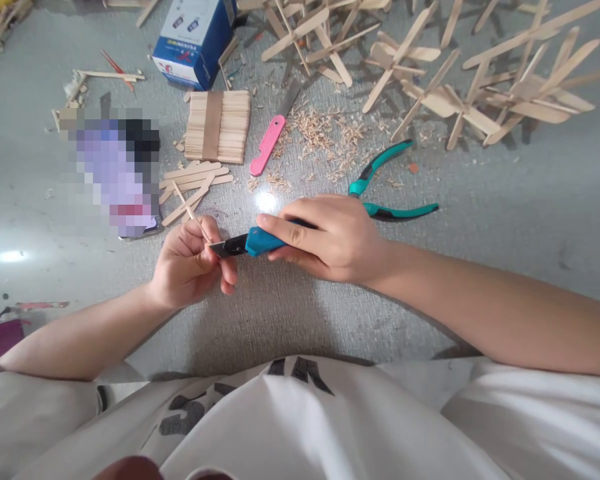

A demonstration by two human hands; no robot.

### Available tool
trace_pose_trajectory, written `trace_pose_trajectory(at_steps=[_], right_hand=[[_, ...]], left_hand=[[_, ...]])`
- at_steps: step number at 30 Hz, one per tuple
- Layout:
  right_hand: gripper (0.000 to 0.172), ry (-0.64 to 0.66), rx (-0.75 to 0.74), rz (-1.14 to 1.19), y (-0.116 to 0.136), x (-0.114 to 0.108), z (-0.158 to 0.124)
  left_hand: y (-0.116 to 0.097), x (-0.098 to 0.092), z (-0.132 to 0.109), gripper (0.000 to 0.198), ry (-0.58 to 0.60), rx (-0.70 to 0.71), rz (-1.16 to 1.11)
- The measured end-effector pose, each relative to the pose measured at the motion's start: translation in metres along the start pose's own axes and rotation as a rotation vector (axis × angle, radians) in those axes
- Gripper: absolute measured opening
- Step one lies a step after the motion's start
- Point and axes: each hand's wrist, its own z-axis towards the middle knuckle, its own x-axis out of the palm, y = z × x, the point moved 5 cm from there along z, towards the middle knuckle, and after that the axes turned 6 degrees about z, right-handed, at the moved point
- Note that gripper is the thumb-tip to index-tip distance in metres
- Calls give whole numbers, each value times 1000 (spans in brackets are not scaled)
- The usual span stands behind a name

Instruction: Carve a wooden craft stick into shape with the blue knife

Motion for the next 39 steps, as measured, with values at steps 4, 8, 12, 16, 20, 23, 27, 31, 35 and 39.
trace_pose_trajectory(at_steps=[4, 8, 12, 16, 20, 23, 27, 31, 35, 39], right_hand=[[60, -10, -15, 10, 3, 0, 1], [62, 2, -33, 6, 5, 2, 3], [57, -20, -27, -11, 5, 4, 2], [49, -46, 23, -71, 2, 5, -3], [42, -72, 88, -110, -1, 4, -5], [42, -136, 71, -120, 3, -3, -3], [41, -158, 142, -167, 1, -11, -1], [43, -135, 79, -101, 0, -8, 0], [44, -84, 57, -103, -3, 1, -3], [46, -36, 127, -117, -8, 6, -8]], left_hand=[[1, -2, -1, 43, 27, 16, 32], [3, -3, -2, 42, 39, 30, 65], [2, -3, -1, 41, 32, 32, 69], [1, 1, 2, 46, 51, -1, 55], [0, 2, 3, 47, 77, -17, 18], [-1, 2, 4, 46, 67, -29, 12], [0, 0, 4, 43, 35, -37, -3], [2, 0, 5, 43, 38, -15, -49], [3, 0, 4, 46, 50, -17, -51], [3, -1, 3, 50, 30, -32, -30]])
